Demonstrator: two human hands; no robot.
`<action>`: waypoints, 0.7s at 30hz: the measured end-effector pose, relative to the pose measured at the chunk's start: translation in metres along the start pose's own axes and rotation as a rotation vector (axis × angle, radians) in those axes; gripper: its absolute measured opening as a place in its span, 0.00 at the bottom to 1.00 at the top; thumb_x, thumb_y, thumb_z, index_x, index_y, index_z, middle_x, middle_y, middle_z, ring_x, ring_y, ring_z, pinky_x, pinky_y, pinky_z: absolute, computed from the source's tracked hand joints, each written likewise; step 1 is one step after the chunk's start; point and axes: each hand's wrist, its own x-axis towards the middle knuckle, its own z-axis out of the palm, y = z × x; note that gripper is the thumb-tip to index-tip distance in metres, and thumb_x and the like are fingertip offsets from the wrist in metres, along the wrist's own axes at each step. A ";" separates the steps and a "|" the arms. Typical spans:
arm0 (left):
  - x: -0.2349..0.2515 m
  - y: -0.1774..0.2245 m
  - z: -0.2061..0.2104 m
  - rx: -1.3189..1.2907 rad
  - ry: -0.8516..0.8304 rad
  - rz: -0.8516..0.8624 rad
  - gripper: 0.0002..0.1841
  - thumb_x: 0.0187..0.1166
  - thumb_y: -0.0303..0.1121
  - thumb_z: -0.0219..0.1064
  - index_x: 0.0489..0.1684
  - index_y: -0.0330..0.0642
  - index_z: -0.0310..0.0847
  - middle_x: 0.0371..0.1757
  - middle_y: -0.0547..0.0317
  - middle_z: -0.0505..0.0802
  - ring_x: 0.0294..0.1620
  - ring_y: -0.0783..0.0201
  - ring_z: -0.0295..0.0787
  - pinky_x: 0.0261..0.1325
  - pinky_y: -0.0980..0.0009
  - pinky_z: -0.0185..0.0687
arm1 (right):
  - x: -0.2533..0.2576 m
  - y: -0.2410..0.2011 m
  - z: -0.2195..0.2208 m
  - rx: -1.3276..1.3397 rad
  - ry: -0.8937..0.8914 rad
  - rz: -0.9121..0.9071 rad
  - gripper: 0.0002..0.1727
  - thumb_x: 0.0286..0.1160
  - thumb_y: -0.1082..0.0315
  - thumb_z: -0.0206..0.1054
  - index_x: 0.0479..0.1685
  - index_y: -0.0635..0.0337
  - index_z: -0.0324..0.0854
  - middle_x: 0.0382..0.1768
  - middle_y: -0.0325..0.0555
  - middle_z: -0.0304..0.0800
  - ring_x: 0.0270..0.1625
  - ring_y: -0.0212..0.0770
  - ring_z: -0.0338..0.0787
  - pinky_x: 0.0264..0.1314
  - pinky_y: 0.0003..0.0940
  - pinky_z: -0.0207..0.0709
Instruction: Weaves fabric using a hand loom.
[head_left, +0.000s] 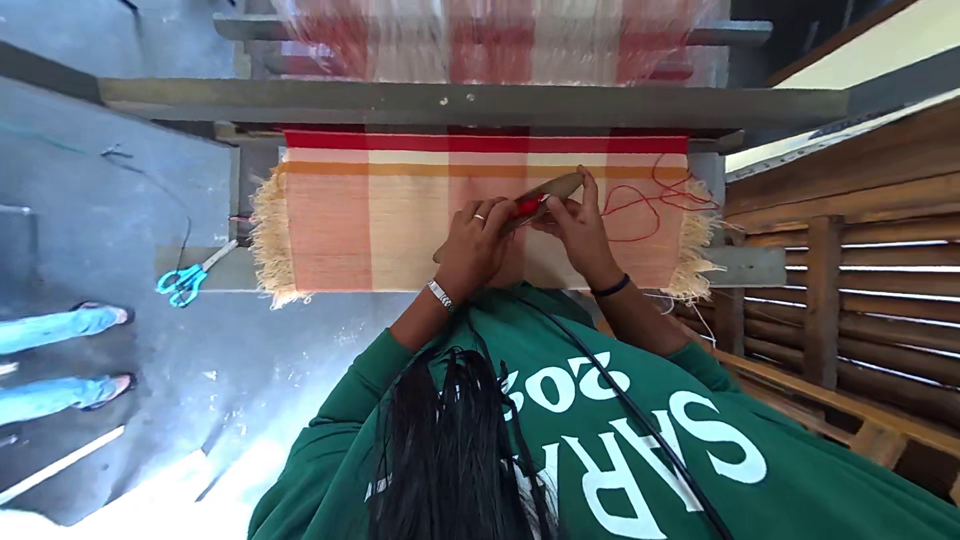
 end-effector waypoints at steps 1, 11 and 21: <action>0.009 0.000 0.001 -0.037 -0.027 0.001 0.23 0.79 0.38 0.71 0.71 0.42 0.78 0.68 0.49 0.88 0.70 0.44 0.82 0.70 0.45 0.77 | 0.002 0.000 -0.005 0.041 0.056 -0.005 0.44 0.87 0.67 0.63 0.94 0.53 0.35 0.58 0.60 0.88 0.50 0.53 0.97 0.55 0.50 0.94; 0.093 -0.098 -0.058 -0.810 0.600 -0.778 0.37 0.87 0.47 0.64 0.82 0.32 0.47 0.60 0.47 0.81 0.54 0.61 0.87 0.55 0.62 0.88 | -0.006 -0.015 -0.187 -0.045 0.694 -0.136 0.45 0.84 0.62 0.67 0.91 0.52 0.36 0.68 0.55 0.80 0.52 0.48 0.94 0.55 0.46 0.93; 0.170 -0.138 -0.080 -0.752 0.546 -0.747 0.35 0.84 0.42 0.66 0.83 0.37 0.48 0.54 0.55 0.84 0.39 0.70 0.85 0.39 0.71 0.84 | 0.031 -0.050 -0.250 0.249 1.095 -0.290 0.45 0.87 0.74 0.60 0.93 0.49 0.29 0.72 0.58 0.72 0.53 0.50 0.92 0.49 0.44 0.93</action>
